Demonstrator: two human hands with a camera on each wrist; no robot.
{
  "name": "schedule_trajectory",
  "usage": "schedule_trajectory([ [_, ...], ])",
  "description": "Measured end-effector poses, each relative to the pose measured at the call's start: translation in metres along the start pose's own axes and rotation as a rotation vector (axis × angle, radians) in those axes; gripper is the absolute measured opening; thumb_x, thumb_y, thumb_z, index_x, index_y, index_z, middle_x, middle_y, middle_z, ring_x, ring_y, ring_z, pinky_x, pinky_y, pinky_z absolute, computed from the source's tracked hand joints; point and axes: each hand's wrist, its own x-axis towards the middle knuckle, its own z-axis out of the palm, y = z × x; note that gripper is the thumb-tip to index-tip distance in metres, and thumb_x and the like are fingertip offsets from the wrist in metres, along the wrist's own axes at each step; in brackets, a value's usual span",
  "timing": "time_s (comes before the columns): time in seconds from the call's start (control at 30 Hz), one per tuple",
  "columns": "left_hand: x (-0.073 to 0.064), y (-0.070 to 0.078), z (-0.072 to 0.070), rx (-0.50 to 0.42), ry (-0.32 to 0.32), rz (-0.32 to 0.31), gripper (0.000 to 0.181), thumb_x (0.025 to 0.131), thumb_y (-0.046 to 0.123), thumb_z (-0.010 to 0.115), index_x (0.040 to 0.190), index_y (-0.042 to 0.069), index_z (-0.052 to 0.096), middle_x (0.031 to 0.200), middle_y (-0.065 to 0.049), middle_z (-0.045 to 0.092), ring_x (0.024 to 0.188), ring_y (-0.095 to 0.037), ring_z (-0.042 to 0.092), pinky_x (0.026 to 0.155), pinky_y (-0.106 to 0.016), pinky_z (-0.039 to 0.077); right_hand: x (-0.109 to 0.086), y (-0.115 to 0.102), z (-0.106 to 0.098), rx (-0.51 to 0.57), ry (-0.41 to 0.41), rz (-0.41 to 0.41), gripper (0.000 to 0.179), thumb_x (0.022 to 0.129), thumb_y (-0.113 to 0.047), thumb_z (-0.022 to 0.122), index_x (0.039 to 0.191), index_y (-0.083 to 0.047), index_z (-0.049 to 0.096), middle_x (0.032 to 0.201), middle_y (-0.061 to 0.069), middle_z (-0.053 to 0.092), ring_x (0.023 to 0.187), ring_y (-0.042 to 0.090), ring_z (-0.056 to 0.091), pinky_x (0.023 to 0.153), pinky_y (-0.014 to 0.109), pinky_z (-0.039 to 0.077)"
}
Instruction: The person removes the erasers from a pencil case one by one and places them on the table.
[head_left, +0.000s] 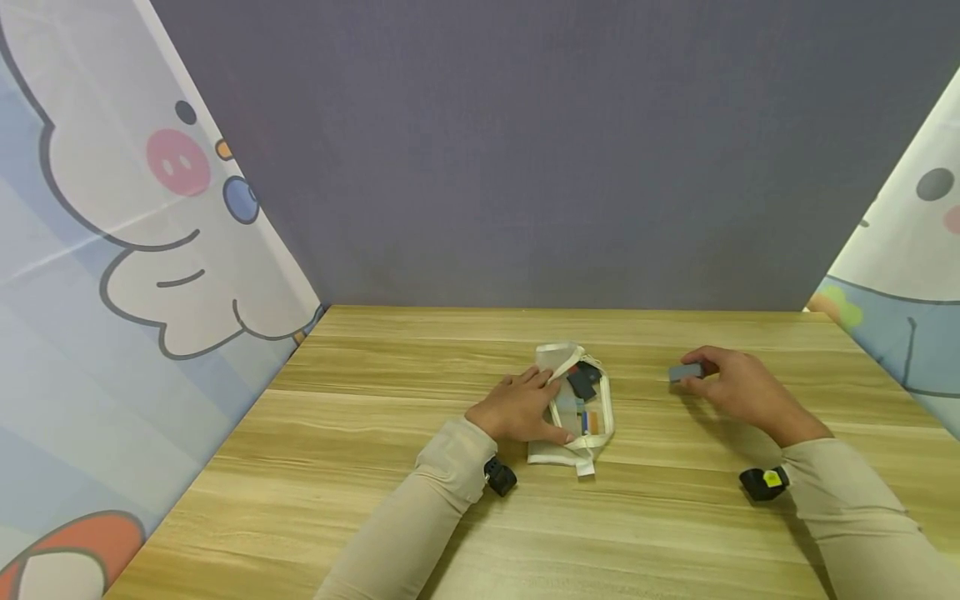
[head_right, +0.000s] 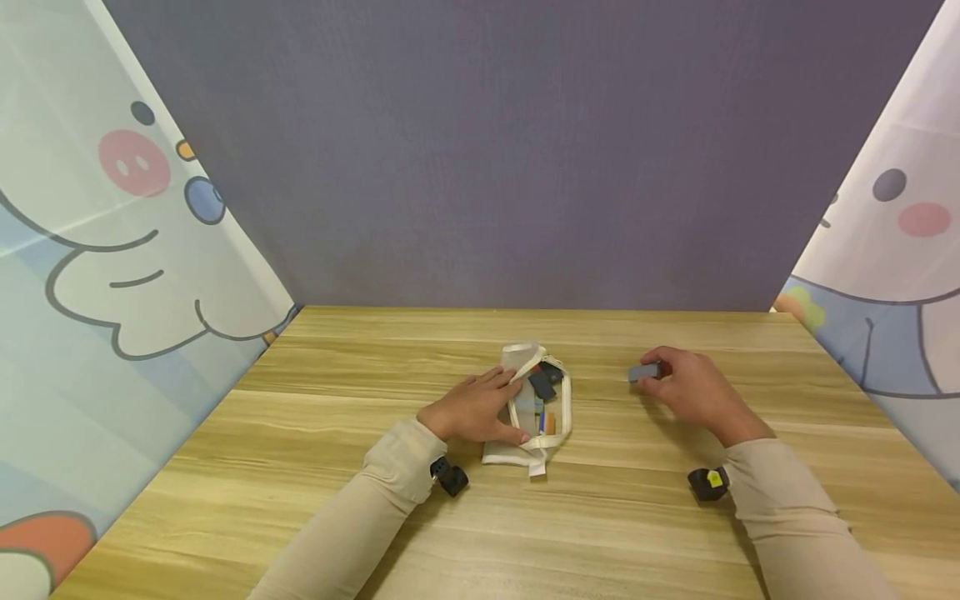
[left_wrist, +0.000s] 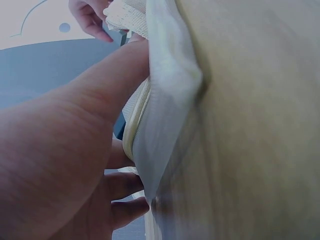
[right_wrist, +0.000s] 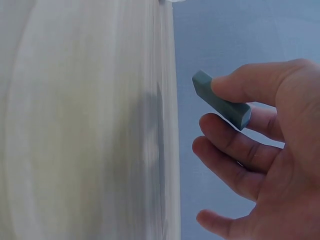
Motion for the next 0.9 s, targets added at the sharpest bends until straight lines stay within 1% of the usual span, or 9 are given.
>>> schedule_trajectory([
  [0.17, 0.0, 0.0, 0.0, 0.002, 0.001, -0.002, 0.091, 0.091, 0.067, 0.058, 0.161, 0.018, 0.027, 0.166, -0.006, 0.018, 0.153, -0.026, 0.011, 0.119, -0.054, 0.017, 0.0, 0.002, -0.002, -0.01, 0.008, 0.007, 0.035, 0.093, -0.019, 0.073, 0.118, 0.004, 0.067, 0.097, 0.014, 0.072, 0.085, 0.026, 0.065, 0.068, 0.038, 0.048],
  [0.4, 0.001, -0.001, 0.002, -0.001, 0.005, -0.001, 0.09, 0.091, 0.067, 0.059, 0.16, 0.018, 0.028, 0.166, -0.006, 0.018, 0.153, -0.024, 0.011, 0.119, -0.055, 0.018, -0.001, 0.005, -0.003, -0.042, 0.029, 0.008, 0.032, 0.092, -0.021, 0.072, 0.113, 0.004, 0.068, 0.093, 0.011, 0.071, 0.082, 0.024, 0.063, 0.069, 0.04, 0.049],
  [0.6, 0.001, -0.002, 0.003, 0.005, 0.006, 0.005, 0.091, 0.091, 0.068, 0.058, 0.161, 0.018, 0.027, 0.166, -0.006, 0.018, 0.153, -0.025, 0.011, 0.118, -0.055, 0.018, -0.003, 0.01, -0.003, -0.06, 0.024, 0.016, 0.035, 0.092, -0.02, 0.072, 0.113, 0.007, 0.067, 0.092, 0.012, 0.071, 0.081, 0.025, 0.063, 0.07, 0.043, 0.049],
  [0.83, 0.001, -0.003, 0.003, 0.007, 0.007, 0.011, 0.091, 0.091, 0.068, 0.058, 0.161, 0.018, 0.026, 0.166, -0.007, 0.018, 0.153, -0.025, 0.012, 0.118, -0.055, 0.019, -0.003, 0.016, -0.003, -0.075, -0.016, 0.028, 0.033, 0.091, -0.019, 0.072, 0.11, 0.008, 0.067, 0.087, 0.01, 0.069, 0.078, 0.024, 0.061, 0.068, 0.042, 0.048],
  [0.9, 0.001, -0.003, 0.003, 0.007, 0.005, 0.011, 0.091, 0.091, 0.068, 0.057, 0.161, 0.018, 0.026, 0.166, -0.007, 0.018, 0.153, -0.025, 0.011, 0.118, -0.055, 0.019, -0.003, 0.016, -0.003, -0.08, -0.034, 0.042, 0.034, 0.092, -0.018, 0.072, 0.112, 0.008, 0.067, 0.088, 0.009, 0.069, 0.078, 0.023, 0.061, 0.068, 0.042, 0.048],
])
